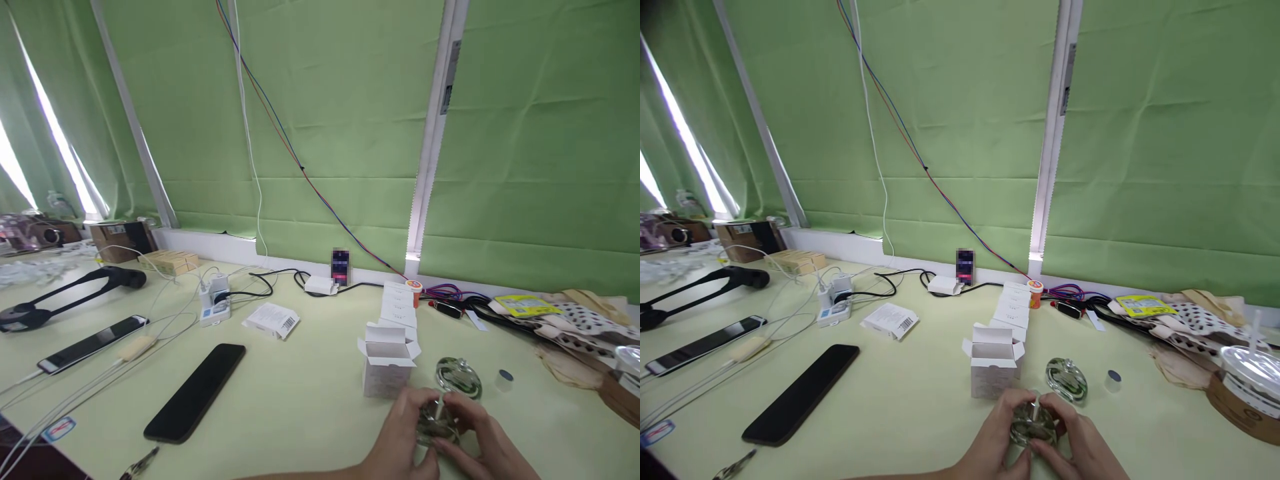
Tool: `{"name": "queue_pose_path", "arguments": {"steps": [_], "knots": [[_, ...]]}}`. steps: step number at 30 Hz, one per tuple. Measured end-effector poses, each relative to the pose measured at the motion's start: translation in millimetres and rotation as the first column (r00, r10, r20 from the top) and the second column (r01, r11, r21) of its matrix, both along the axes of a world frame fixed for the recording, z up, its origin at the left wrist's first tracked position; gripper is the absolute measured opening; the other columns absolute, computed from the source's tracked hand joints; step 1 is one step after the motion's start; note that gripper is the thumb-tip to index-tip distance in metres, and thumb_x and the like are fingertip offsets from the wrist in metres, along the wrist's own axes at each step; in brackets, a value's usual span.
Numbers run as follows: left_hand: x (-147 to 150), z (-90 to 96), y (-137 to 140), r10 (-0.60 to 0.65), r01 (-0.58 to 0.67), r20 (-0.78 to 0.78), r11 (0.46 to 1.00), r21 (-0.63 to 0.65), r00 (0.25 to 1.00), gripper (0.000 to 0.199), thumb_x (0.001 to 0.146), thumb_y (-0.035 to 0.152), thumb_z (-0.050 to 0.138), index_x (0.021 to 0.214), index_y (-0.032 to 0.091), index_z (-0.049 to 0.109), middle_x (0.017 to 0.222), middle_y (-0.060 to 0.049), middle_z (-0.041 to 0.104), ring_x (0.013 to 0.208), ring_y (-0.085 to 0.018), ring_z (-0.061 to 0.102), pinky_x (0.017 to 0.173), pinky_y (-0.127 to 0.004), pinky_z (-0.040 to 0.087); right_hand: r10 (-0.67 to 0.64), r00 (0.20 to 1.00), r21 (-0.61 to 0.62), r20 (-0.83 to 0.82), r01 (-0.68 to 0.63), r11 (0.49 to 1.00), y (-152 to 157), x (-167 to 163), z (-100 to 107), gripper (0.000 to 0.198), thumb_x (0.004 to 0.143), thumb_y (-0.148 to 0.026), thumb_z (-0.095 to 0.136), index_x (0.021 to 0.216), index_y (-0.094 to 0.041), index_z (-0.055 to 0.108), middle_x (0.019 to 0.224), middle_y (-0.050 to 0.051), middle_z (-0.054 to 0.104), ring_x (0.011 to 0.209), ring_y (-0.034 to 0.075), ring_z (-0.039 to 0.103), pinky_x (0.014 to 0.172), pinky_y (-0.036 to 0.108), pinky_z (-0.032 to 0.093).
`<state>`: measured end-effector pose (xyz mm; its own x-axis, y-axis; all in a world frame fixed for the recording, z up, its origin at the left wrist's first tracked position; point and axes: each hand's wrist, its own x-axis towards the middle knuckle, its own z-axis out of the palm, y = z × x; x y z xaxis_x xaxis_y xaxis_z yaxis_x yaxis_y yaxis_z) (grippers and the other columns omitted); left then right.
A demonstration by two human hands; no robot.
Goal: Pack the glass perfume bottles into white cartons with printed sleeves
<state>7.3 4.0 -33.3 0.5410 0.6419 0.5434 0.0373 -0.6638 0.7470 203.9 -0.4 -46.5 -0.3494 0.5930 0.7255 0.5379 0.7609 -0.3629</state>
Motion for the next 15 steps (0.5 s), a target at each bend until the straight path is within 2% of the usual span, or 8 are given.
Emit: {"name": "queue_pose_path", "arguments": {"steps": [6,15], "knots": [[0.7,-3.2,0.6,0.001,-0.002,0.011,0.999,0.046,1.0,0.075,0.061,0.003,0.051,0.131,0.024,0.035,0.119,-0.008,0.051,0.107,-0.024,0.052,0.093,-0.039,0.044,-0.007,1.0,-0.032,0.004,0.007,0.999,-4.1,-0.9,6.0,0.041,0.084,-0.024,0.06,0.121,-0.027,0.044,0.094,0.003,0.07,0.062,0.016,0.069,0.057,0.025,0.059],[0.7,-3.0,0.9,0.005,-0.005,-0.002,0.999,0.038,1.0,0.072,0.063,0.004,0.052,0.131,0.023,0.035,0.12,-0.008,0.051,0.109,-0.025,0.052,0.095,-0.039,0.044,-0.015,1.0,-0.03,0.003,0.015,0.999,-6.2,-1.0,7.8,0.044,0.082,-0.024,0.063,0.122,-0.027,0.045,0.096,0.003,0.072,0.066,0.016,0.07,0.058,0.023,0.059]]}}
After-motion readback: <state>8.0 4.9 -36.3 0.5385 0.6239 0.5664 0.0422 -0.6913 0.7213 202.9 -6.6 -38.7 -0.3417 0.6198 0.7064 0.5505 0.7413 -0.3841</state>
